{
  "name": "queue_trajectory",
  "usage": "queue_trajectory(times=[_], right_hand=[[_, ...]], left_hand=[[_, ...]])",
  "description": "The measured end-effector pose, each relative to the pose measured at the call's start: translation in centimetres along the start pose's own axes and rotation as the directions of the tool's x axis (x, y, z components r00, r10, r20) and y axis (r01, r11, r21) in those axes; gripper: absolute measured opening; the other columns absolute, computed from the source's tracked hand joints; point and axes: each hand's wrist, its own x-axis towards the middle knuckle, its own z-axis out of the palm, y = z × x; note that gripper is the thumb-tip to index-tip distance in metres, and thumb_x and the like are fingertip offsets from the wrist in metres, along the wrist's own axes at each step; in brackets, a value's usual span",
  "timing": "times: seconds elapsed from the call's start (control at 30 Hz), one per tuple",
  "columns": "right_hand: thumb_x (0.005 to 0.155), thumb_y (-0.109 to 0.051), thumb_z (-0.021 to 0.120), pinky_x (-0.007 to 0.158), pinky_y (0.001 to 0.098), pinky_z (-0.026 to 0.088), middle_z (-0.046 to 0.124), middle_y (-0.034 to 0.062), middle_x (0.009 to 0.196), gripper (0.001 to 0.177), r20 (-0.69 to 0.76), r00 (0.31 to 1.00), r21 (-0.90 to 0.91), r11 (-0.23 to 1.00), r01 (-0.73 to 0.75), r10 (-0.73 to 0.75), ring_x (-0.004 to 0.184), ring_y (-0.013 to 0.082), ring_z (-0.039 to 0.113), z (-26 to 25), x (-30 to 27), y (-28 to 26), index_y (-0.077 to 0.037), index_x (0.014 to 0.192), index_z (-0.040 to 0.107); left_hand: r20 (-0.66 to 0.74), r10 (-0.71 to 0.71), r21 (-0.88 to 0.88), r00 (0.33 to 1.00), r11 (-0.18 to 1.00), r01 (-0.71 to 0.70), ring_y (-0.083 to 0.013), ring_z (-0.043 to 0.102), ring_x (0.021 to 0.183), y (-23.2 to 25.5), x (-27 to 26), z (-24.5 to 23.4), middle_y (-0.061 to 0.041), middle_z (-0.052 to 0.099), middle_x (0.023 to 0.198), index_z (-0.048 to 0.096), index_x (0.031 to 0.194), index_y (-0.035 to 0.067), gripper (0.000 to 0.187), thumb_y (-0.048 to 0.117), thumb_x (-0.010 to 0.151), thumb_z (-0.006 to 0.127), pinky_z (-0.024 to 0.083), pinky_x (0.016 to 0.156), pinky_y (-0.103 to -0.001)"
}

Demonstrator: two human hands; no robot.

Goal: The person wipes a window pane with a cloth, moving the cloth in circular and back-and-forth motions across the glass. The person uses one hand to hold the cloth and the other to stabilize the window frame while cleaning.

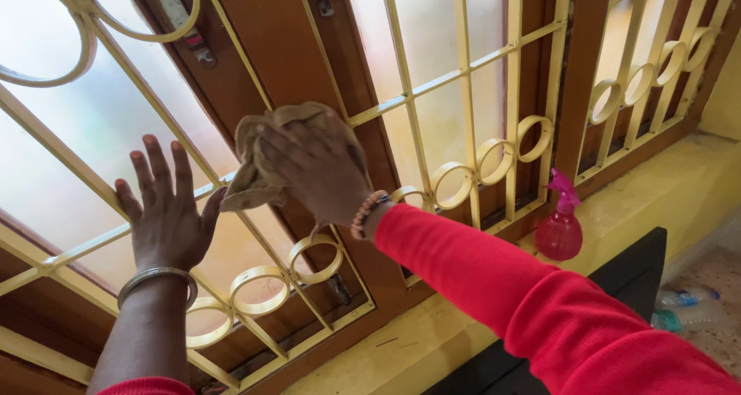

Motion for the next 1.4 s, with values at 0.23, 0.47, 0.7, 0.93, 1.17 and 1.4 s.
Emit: queue_trajectory(times=[0.23,0.47,0.7,0.93,1.17,1.4], right_hand=[[0.073,-0.055,0.072,0.122,0.0555,0.030,0.065,0.0122,0.130,0.085,0.146,0.977,0.341,0.919,-0.196,0.154,0.133,0.0353,0.053,-0.2,5.3,-8.5,-0.010,0.142,0.052],[0.083,-0.035,0.072,0.091,0.0557,0.052,0.070,0.0196,0.125,0.067,-0.058,0.840,0.685,0.634,-0.360,0.539,0.109,0.0420,0.068,-0.9,10.8,-10.4,-0.015,0.142,0.047],[0.102,-0.024,0.054,0.091,0.0520,0.056,0.068,0.0271,0.125,0.048,0.073,0.503,0.882,0.179,-0.435,0.861,0.109,0.0451,0.069,0.1,20.4,-6.0,-0.007,0.144,0.038],[0.100,-0.022,0.058,0.107,0.0490,0.052,0.048,0.0249,0.156,0.072,-0.325,0.737,0.637,0.713,-0.293,0.592,0.132,0.0432,0.058,4.5,15.7,-11.0,-0.009,0.162,0.023],[0.093,-0.041,0.071,0.100,0.0582,0.047,0.044,0.0236,0.152,0.095,-0.029,0.946,0.401,0.871,-0.285,0.323,0.125,0.0392,0.056,4.1,7.8,-9.8,-0.002,0.161,0.017],[0.093,-0.018,0.066,0.113,0.0595,0.042,0.035,0.0199,0.157,0.051,-0.097,0.995,0.095,0.995,-0.001,0.011,0.144,0.0456,0.039,2.3,4.6,-9.0,-0.016,0.142,0.052]], left_hand=[[-0.051,0.121,-0.233,0.991,0.964,-0.130,-0.0347,-0.007,0.157,-2.0,-0.9,1.0,-0.018,-0.005,0.170,-0.005,0.161,0.008,0.106,0.045,0.084,0.059,0.004,0.124,-0.057],[-0.011,0.044,0.550,0.999,0.835,-0.031,-0.0352,-0.007,0.154,-4.2,-2.4,-0.1,-0.012,0.001,0.171,0.001,0.166,0.019,0.098,0.068,0.090,0.040,-0.012,0.112,-0.069],[-0.170,0.103,-0.107,0.980,0.987,-0.122,-0.0303,-0.013,0.159,-6.0,-1.5,-1.0,-0.006,-0.006,0.173,0.004,0.162,0.015,0.101,0.078,0.088,0.028,-0.014,0.116,-0.076],[-0.140,0.151,-0.020,0.979,0.988,-0.155,-0.0348,-0.015,0.158,-6.6,-1.3,-0.6,-0.013,-0.009,0.171,0.008,0.159,0.001,0.105,0.076,0.090,0.028,-0.009,0.119,-0.073],[-0.082,0.178,-0.012,0.981,0.984,-0.179,-0.0335,-0.015,0.159,-7.6,-1.5,-0.5,-0.013,-0.007,0.173,0.008,0.162,0.003,0.097,0.067,0.092,0.024,-0.007,0.122,-0.069],[-0.133,0.008,-0.142,0.991,0.990,-0.027,-0.0284,-0.014,0.155,-10.0,-4.2,-1.0,-0.012,-0.011,0.168,-0.004,0.160,0.005,0.109,0.081,0.087,0.026,-0.006,0.118,-0.066]])
